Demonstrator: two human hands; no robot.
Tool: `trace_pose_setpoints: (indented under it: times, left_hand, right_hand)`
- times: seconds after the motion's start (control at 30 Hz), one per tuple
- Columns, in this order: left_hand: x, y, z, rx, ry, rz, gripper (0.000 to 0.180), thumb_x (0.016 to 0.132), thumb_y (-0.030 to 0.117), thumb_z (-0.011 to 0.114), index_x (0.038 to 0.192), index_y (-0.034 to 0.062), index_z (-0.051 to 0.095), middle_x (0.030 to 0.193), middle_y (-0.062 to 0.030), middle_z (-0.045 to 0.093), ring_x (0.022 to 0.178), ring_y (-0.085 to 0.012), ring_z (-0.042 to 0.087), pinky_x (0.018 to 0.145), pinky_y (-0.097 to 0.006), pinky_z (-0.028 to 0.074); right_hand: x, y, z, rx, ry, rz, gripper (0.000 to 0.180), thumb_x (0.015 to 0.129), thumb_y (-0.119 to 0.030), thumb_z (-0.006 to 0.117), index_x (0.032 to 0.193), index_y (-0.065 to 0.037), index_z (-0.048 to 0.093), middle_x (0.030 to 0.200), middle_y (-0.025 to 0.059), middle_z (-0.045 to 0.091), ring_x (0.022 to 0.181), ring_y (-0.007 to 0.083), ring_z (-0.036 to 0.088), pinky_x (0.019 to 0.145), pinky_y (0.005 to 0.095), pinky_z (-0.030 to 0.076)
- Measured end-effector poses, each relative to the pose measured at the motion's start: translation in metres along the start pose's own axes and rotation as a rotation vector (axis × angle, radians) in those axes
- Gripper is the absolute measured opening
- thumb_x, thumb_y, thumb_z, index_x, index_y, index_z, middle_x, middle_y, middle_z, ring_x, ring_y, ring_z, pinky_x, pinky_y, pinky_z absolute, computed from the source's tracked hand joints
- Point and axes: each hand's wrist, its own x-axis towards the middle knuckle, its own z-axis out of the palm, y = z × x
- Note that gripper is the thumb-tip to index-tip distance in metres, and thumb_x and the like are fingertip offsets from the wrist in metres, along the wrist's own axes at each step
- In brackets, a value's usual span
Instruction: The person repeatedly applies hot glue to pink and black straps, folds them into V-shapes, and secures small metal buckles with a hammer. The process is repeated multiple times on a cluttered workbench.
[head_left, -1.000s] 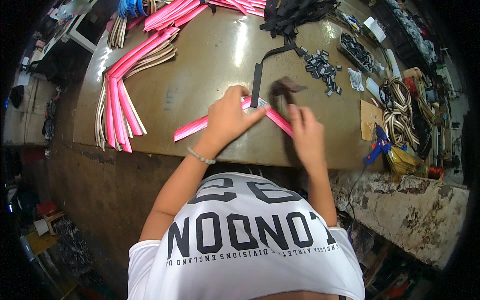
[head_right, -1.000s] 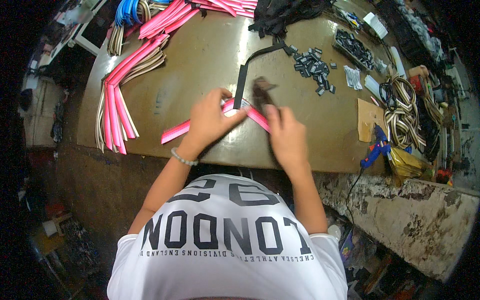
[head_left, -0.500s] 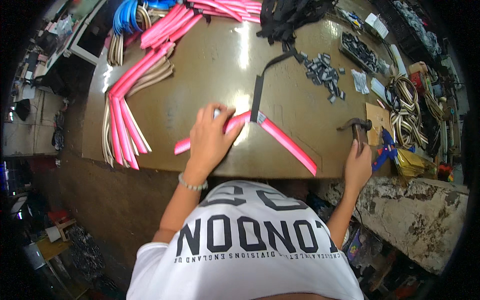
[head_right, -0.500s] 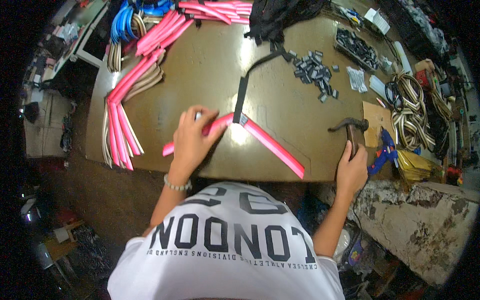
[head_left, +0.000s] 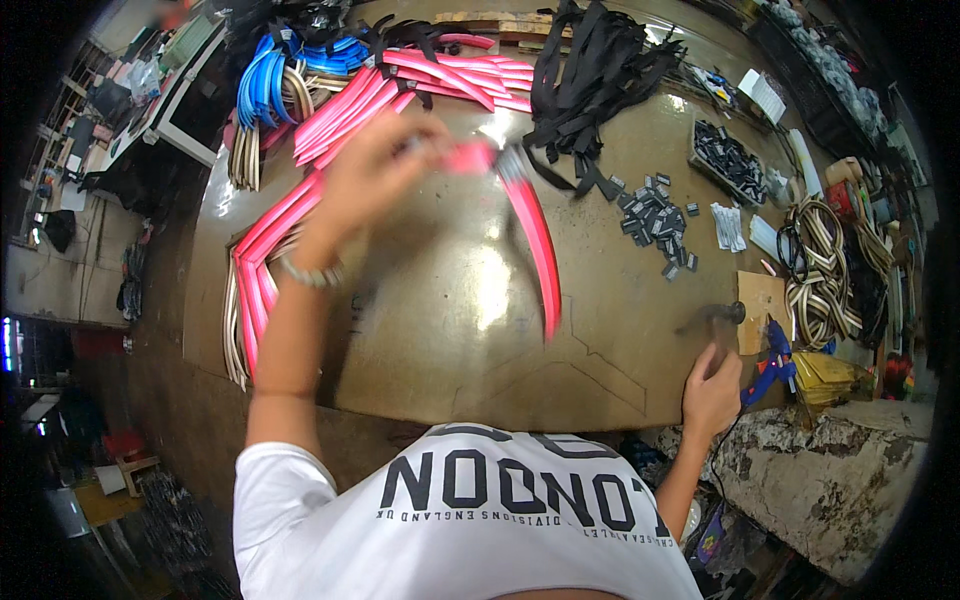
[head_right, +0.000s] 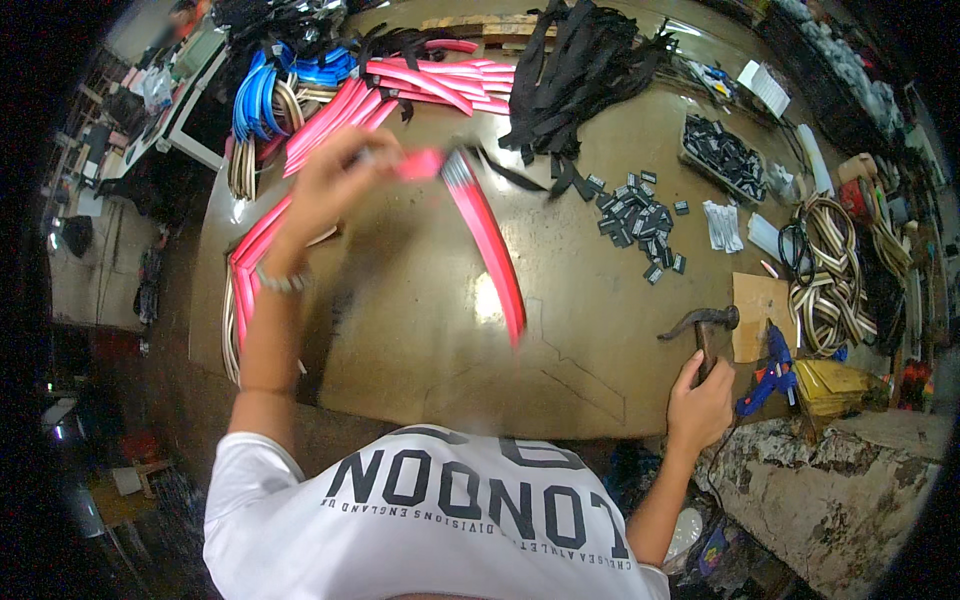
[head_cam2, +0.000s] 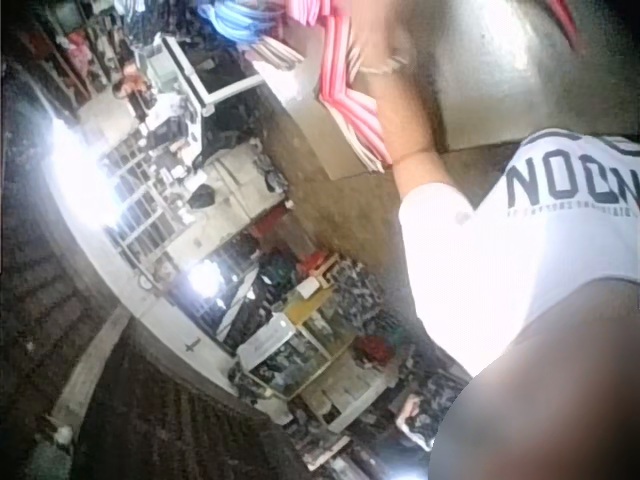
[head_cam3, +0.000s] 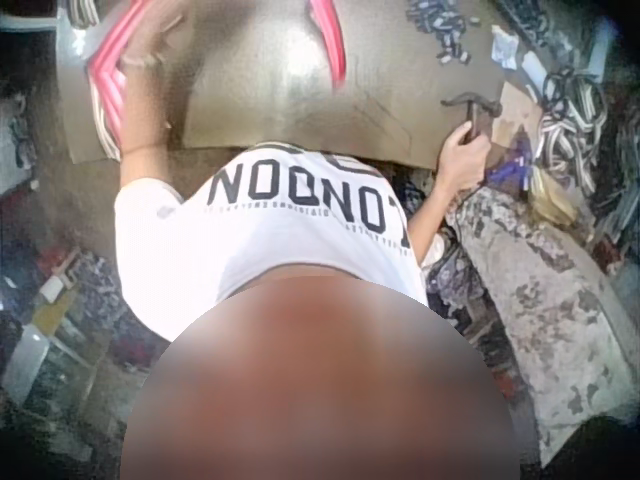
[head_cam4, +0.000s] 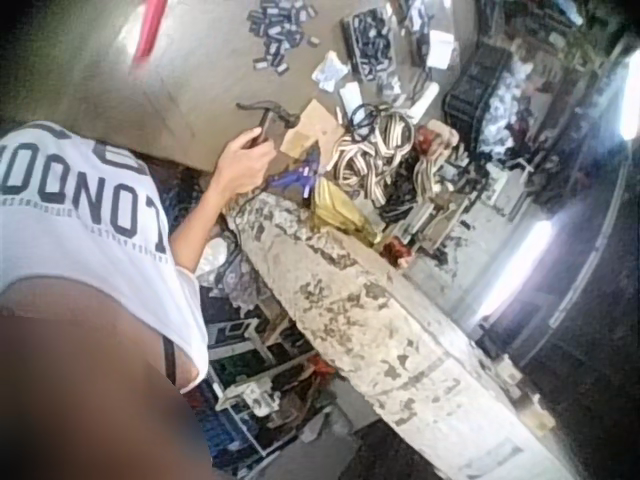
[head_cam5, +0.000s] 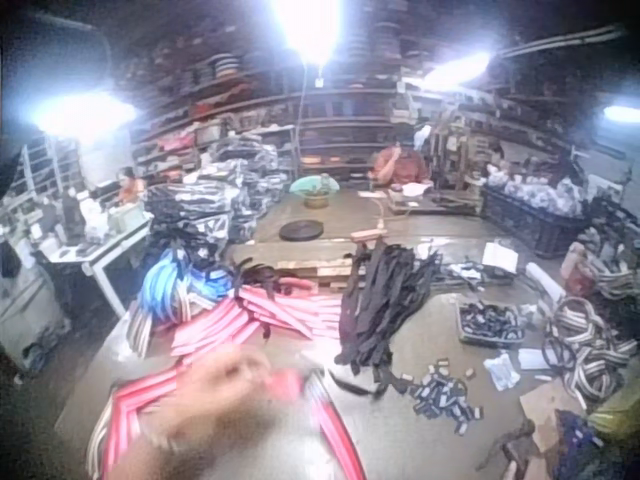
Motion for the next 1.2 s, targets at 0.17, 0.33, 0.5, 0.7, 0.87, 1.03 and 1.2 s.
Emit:
trace_pose_setpoints:
  times: [0.17, 0.33, 0.5, 0.7, 0.87, 1.03, 1.2]
  left_hand:
    - [0.109, -0.085, -0.085, 0.288, 0.113, -0.092, 0.024, 0.096, 0.018, 0.061, 0.11, 0.0017, 0.07, 0.101, -0.0074, 0.071, 0.09, -0.0152, 0.066, 0.082, -0.029, 0.051]
    - [0.122, -0.088, -0.022, 0.472, 0.335, 0.032, 0.027, 0.098, 0.026, 0.057, 0.108, 0.0059, 0.072, 0.102, -0.0122, 0.071, 0.097, -0.0238, 0.067, 0.086, -0.035, 0.051]
    - [0.083, -0.062, 0.122, 0.278, -0.052, -0.076, 0.03, 0.083, 0.031, 0.076, 0.093, 0.0025, 0.074, 0.09, -0.0146, 0.073, 0.082, -0.0232, 0.07, 0.078, -0.036, 0.054]
    - [0.079, -0.049, 0.131, 0.12, -0.237, -0.321, 0.033, 0.085, 0.033, 0.074, 0.091, 0.0007, 0.073, 0.085, -0.0133, 0.071, 0.08, -0.0206, 0.067, 0.075, -0.035, 0.051]
    - [0.06, -0.041, 0.117, 0.083, -0.073, -0.277, 0.03, 0.086, 0.028, 0.071, 0.093, -0.0011, 0.07, 0.086, -0.0176, 0.07, 0.08, -0.0231, 0.067, 0.075, -0.034, 0.05]
    - [0.015, 0.004, 0.102, -0.377, 0.068, -0.383, 0.036, 0.089, 0.026, 0.07, 0.117, 0.0034, 0.063, 0.088, -0.0046, 0.068, 0.082, -0.0131, 0.062, 0.075, -0.03, 0.048]
    - [-0.084, 0.084, 0.093, -0.614, -0.003, -0.516, 0.036, 0.091, 0.013, 0.069, 0.122, 0.0038, 0.054, 0.085, 0.0026, 0.062, 0.077, -0.003, 0.052, 0.068, -0.019, 0.04]
  right_hand:
    - [0.002, -0.002, 0.001, -0.032, -0.013, 0.029, 0.034, 0.097, -0.037, 0.054, 0.103, -0.004, 0.06, 0.094, 0.014, 0.064, 0.079, 0.0349, 0.066, 0.063, 0.044, 0.052]
    - [0.004, -0.003, 0.002, -0.055, -0.009, 0.024, 0.033, 0.096, -0.037, 0.055, 0.101, -0.005, 0.06, 0.09, 0.0135, 0.064, 0.073, 0.0348, 0.066, 0.059, 0.0434, 0.052]
    - [0.003, -0.001, 0.004, -0.057, 0.065, -0.025, 0.033, 0.096, -0.038, 0.056, 0.096, -0.005, 0.059, 0.086, 0.014, 0.062, 0.071, 0.0349, 0.065, 0.057, 0.0441, 0.051]
    - [0.002, 0.002, 0.005, -0.012, 0.087, -0.045, 0.033, 0.095, -0.039, 0.057, 0.093, -0.006, 0.058, 0.084, 0.0133, 0.061, 0.069, 0.0336, 0.065, 0.056, 0.0433, 0.051]
    - [0.0, 0.004, 0.008, -0.023, 0.162, -0.092, 0.032, 0.095, -0.038, 0.057, 0.094, -0.006, 0.057, 0.083, 0.013, 0.061, 0.066, 0.0333, 0.064, 0.054, 0.0438, 0.051]
    - [0.0, -0.006, -0.01, 0.084, 0.078, -0.025, 0.034, 0.095, -0.035, 0.057, 0.11, -0.005, 0.06, 0.107, 0.0165, 0.057, 0.082, 0.0367, 0.064, 0.068, 0.0455, 0.053]
    - [-0.034, -0.084, -0.035, 1.077, -0.332, -0.243, 0.04, 0.099, -0.035, 0.056, 0.124, -0.003, 0.055, 0.121, 0.0144, 0.052, 0.098, 0.0221, 0.057, 0.076, 0.0317, 0.05]
